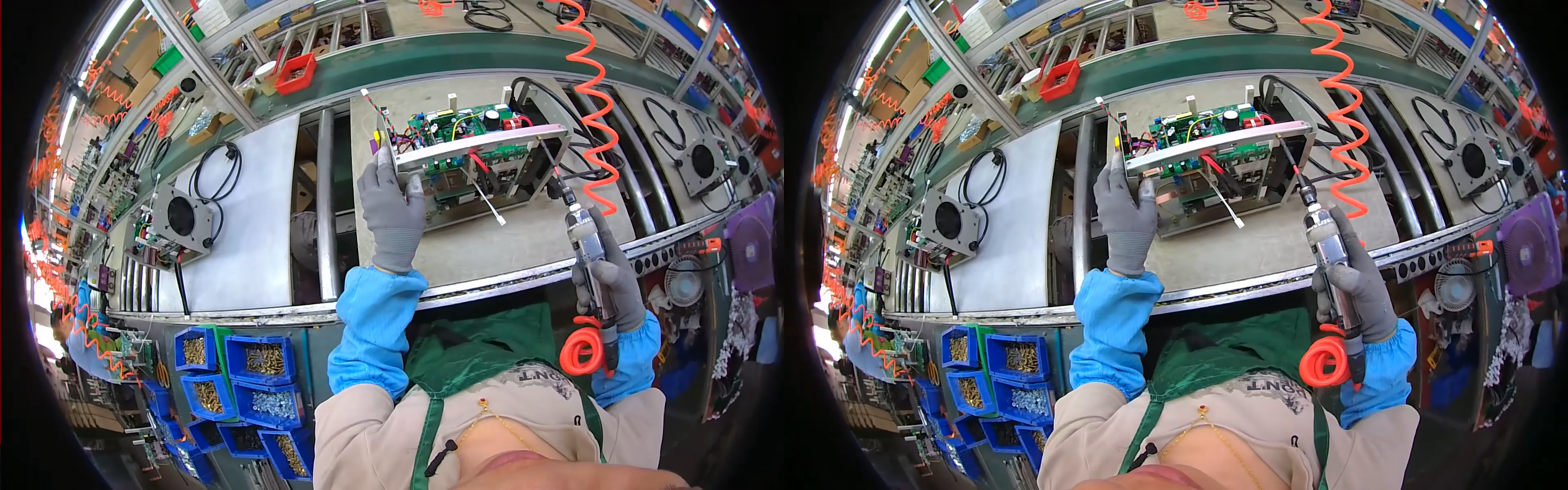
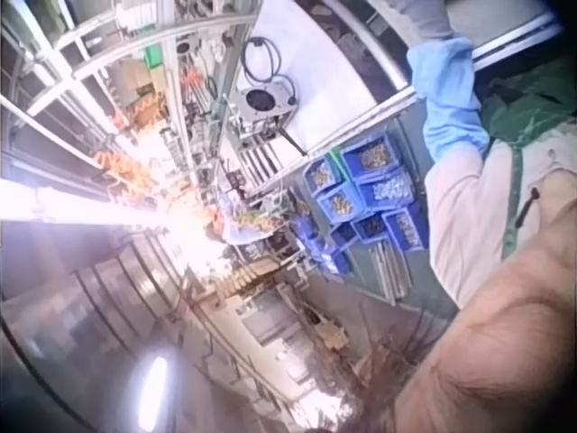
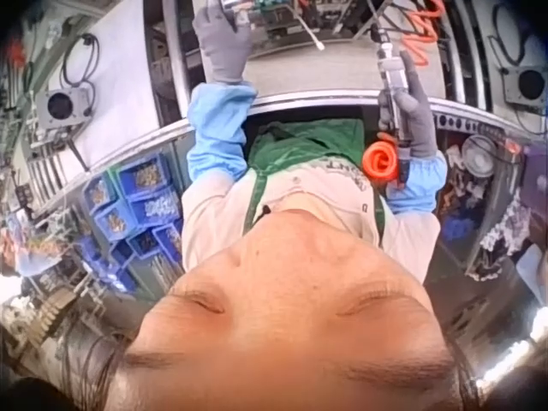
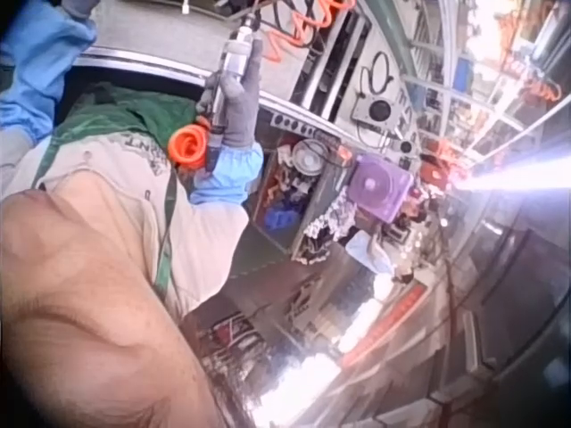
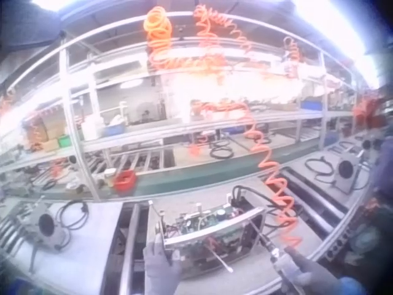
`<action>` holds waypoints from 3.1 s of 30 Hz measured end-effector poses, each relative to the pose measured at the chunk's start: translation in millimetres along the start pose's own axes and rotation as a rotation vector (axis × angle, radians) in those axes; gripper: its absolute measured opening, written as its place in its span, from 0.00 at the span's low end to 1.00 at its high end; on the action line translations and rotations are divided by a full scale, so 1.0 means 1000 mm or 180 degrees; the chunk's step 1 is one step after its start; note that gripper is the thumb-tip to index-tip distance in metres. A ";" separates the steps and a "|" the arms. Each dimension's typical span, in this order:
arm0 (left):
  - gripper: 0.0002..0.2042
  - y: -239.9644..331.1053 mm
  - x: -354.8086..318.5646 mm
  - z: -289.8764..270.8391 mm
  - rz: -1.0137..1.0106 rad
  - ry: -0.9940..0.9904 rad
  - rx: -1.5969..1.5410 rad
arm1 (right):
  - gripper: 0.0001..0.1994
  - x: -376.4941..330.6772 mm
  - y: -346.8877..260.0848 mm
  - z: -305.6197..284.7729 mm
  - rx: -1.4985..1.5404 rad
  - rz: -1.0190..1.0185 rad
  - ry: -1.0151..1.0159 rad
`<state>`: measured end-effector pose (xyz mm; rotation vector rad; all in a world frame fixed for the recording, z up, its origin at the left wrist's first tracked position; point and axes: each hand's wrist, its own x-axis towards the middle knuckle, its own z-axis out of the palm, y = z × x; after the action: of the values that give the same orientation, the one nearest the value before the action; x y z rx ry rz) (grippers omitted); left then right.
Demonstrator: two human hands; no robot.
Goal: Assembling an electronic unit on an assembly line using a power screwdriver and manual component placement.
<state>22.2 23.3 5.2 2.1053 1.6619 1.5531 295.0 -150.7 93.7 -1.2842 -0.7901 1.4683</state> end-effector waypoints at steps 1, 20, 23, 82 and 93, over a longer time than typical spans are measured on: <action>0.31 0.003 -0.001 0.001 0.0045 0.0003 0.0037 | 0.48 -0.003 -0.001 -0.002 0.0001 -0.0008 0.0020; 0.15 -0.033 -0.116 -0.147 -0.1394 -0.1132 -0.0204 | 0.42 0.025 0.091 -0.017 0.1359 0.0200 -0.1408; 0.11 -0.091 -0.149 -0.229 -0.1825 0.0213 0.2286 | 0.52 0.022 0.093 -0.013 0.1236 0.0215 -0.1376; 0.12 -0.008 -0.046 -0.103 -0.2217 -0.2418 -0.2875 | 0.57 0.027 0.086 0.023 -0.1053 0.0846 -0.2181; 0.12 -0.028 -0.134 -0.226 -0.1930 0.0091 0.0631 | 0.57 0.027 0.091 0.043 -0.0757 0.0767 -0.2042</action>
<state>-145.9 -180.2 12.9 1.4225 2.2538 1.2644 231.1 -147.0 10.9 -1.1054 -1.2900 2.0748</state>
